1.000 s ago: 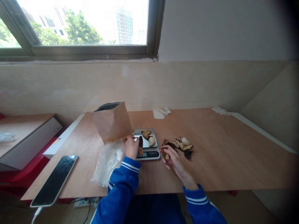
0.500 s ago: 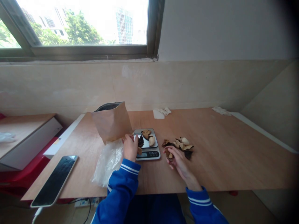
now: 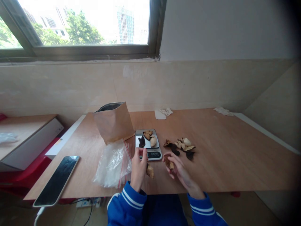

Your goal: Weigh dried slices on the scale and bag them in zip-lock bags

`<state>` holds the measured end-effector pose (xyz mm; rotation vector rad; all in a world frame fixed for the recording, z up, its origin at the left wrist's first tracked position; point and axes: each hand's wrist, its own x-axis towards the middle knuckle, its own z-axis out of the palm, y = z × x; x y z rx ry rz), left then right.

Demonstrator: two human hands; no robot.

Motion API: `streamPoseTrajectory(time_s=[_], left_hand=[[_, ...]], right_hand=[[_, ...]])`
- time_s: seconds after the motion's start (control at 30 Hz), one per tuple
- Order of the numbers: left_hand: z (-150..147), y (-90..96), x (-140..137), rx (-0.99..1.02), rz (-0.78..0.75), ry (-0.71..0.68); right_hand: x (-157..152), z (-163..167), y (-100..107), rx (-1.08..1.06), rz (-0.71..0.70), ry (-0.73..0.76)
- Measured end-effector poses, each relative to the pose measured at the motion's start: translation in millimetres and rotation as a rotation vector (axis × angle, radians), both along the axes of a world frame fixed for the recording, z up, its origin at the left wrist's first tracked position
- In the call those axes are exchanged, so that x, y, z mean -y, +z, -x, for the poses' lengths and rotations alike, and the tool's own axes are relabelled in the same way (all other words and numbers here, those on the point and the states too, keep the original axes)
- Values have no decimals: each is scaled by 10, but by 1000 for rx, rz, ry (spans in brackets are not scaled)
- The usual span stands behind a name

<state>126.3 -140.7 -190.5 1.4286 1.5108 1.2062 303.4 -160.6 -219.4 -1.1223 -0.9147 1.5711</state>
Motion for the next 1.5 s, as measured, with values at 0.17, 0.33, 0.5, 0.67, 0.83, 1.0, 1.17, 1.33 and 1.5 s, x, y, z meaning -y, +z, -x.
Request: streamPoseTrajectory(time_s=[0.17,0.33,0.5,0.67,0.83,1.0,1.17,1.33,1.5], left_hand=[[-163,-178,167,32,18,6],[-200,-232,212,44,-21,73],[-343,-243,200,50,-27,74],[-522,-230,186,65,-36,-73],[-447,-131,90,-91,-262,-96],[-184,-75,-230,-416,-299,139],[-36,-132,-496,-718,-69,182],[13,-156,-535,-772,-103,167],[62,-176,-555,-714,-144,152]], right_hand=[[167,51,110,205,41,323],[277,70,99,246,45,408],[256,128,-60,252,68,326],[126,10,-202,295,89,151],[-75,-388,-279,473,9,-183],[-340,-671,-398,690,-216,-389],[-497,-700,-474,914,-433,-356],[-497,-709,-489,1012,-476,-367],[-529,-761,-476,932,-525,-467]])
